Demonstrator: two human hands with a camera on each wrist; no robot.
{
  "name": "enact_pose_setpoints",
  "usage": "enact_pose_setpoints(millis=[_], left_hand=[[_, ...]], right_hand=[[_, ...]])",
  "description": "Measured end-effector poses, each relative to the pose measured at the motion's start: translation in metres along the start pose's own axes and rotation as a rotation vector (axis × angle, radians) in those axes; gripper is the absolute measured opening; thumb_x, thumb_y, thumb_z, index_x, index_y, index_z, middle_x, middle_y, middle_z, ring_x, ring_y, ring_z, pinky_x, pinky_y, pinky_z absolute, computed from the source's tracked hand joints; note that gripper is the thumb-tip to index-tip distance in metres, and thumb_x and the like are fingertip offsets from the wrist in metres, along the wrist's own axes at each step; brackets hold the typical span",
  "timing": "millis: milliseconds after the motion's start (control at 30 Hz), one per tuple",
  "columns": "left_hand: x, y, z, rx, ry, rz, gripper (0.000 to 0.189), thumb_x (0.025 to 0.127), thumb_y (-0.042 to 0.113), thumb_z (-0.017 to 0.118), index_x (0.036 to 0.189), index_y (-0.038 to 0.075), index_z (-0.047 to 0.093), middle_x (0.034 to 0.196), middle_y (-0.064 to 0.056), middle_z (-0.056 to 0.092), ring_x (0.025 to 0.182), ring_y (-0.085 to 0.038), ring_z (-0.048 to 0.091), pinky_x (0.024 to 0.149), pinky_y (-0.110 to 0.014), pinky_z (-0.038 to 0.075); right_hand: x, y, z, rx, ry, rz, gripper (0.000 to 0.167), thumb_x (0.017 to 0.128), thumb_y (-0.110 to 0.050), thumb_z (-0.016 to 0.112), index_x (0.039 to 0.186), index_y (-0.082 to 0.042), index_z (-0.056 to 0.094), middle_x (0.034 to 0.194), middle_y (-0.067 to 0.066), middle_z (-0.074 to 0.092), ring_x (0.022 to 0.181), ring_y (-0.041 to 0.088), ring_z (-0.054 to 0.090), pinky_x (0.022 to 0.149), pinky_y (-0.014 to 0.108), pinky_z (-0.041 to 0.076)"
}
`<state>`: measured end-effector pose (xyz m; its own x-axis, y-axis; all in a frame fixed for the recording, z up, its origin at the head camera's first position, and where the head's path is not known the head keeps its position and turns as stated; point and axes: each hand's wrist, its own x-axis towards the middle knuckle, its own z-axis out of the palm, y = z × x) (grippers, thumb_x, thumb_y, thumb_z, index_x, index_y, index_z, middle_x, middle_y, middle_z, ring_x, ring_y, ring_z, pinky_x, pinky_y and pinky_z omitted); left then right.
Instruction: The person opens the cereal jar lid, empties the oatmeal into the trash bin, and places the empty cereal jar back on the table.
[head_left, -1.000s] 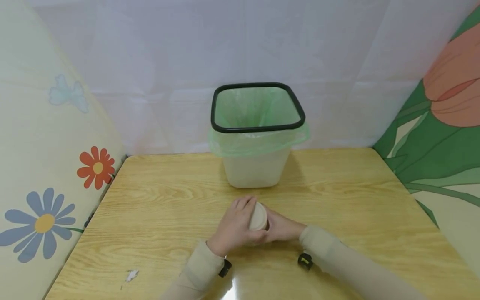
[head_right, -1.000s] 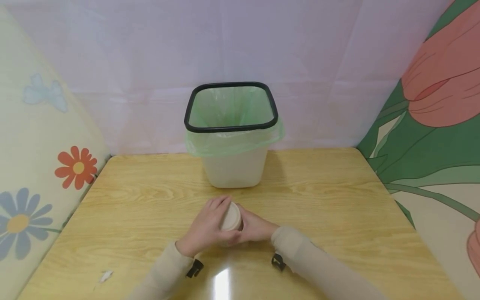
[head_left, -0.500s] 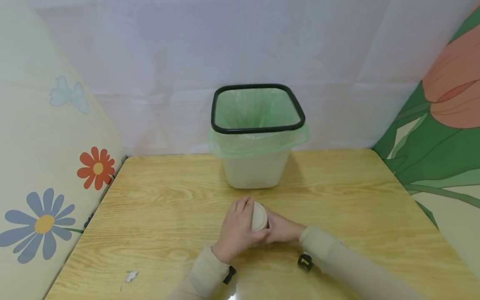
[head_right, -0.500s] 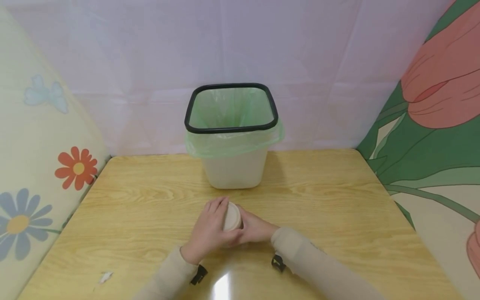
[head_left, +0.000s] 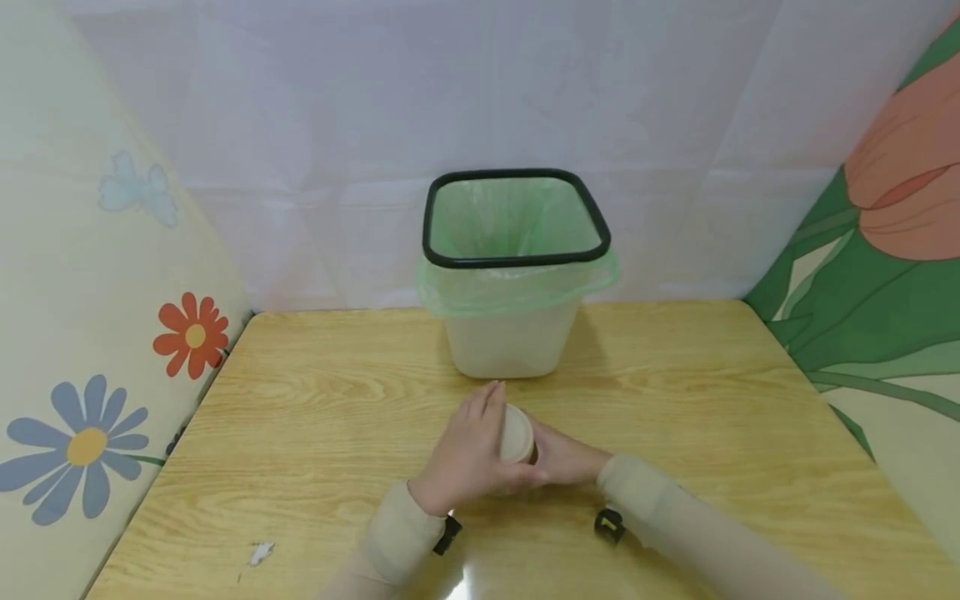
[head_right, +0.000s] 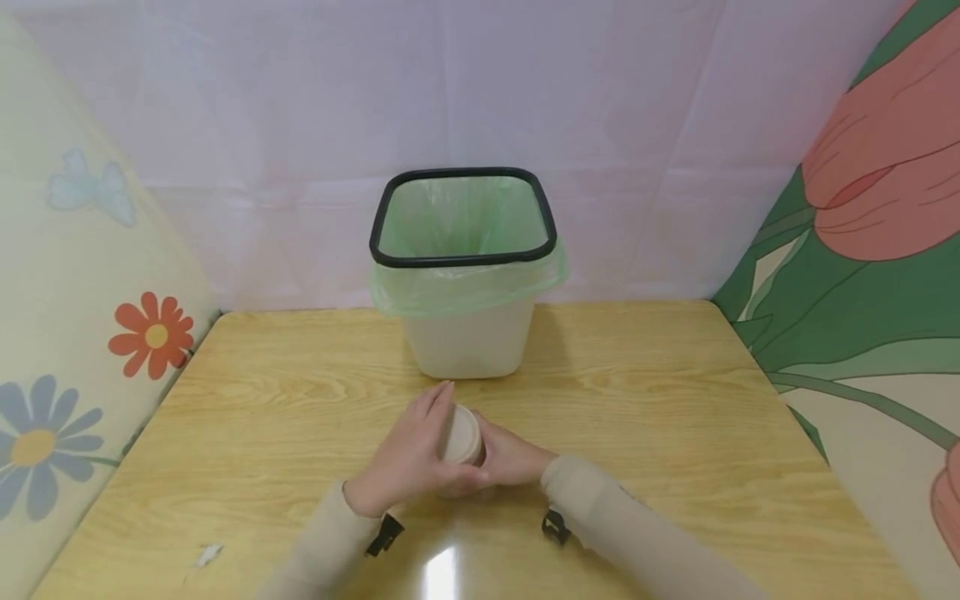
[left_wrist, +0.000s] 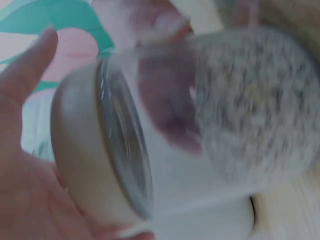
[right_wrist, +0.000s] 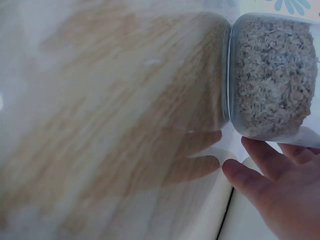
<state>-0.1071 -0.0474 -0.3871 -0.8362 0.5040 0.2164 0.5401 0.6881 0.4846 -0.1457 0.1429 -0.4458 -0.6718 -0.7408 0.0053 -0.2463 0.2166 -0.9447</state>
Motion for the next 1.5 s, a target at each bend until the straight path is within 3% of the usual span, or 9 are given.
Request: enact_pose_setpoints(millis=[133, 400, 767, 1033, 1500], left_hand=[[0.003, -0.007, -0.006, -0.039, -0.068, 0.028, 0.115, 0.069, 0.053, 0.083, 0.148, -0.009, 0.026, 0.150, -0.026, 0.031, 0.139, -0.043, 0.026, 0.113, -0.049, 0.025], [0.001, -0.015, 0.000, -0.074, -0.121, 0.015, 0.113, 0.069, 0.051, 0.083, 0.151, -0.002, 0.026, 0.150, -0.022, 0.034, 0.139, -0.038, 0.030, 0.111, -0.049, 0.029], [-0.001, -0.013, 0.008, -0.053, -0.014, 0.025, 0.099, 0.072, 0.046, 0.082, 0.143, -0.008, 0.039, 0.140, -0.023, 0.046, 0.126, -0.035, 0.044, 0.102, -0.045, 0.042], [-0.004, -0.008, 0.015, -0.035, 0.053, -0.021, 0.090, 0.078, 0.044, 0.079, 0.139, -0.011, 0.042, 0.137, -0.024, 0.048, 0.123, -0.037, 0.047, 0.098, -0.047, 0.045], [-0.005, 0.005, 0.024, 0.051, 0.226, -0.086, 0.089, 0.074, 0.043, 0.081, 0.132, -0.014, 0.048, 0.127, -0.026, 0.054, 0.114, -0.040, 0.052, 0.094, -0.046, 0.047]], right_hand=[[0.001, 0.002, 0.001, -0.013, 0.013, -0.011, 0.100, 0.076, -0.016, 0.081, 0.149, 0.003, 0.017, 0.134, 0.021, 0.046, 0.117, 0.031, 0.049, 0.099, 0.032, 0.041], [0.001, 0.006, 0.003, 0.005, 0.013, -0.002, 0.102, 0.073, -0.014, 0.084, 0.150, 0.002, 0.018, 0.136, 0.021, 0.045, 0.120, 0.032, 0.047, 0.102, 0.036, 0.037], [0.001, 0.004, 0.003, -0.007, -0.003, -0.021, 0.102, 0.076, -0.014, 0.082, 0.151, 0.002, 0.014, 0.138, 0.021, 0.043, 0.120, 0.031, 0.047, 0.101, 0.031, 0.038], [0.000, 0.002, 0.003, -0.020, -0.008, 0.002, 0.099, 0.077, -0.018, 0.082, 0.151, -0.002, 0.017, 0.135, 0.014, 0.046, 0.118, 0.026, 0.049, 0.098, 0.033, 0.043], [0.000, 0.002, 0.002, -0.037, 0.016, 0.014, 0.099, 0.078, -0.018, 0.082, 0.150, 0.003, 0.017, 0.139, 0.020, 0.043, 0.121, 0.031, 0.047, 0.101, 0.034, 0.040]])
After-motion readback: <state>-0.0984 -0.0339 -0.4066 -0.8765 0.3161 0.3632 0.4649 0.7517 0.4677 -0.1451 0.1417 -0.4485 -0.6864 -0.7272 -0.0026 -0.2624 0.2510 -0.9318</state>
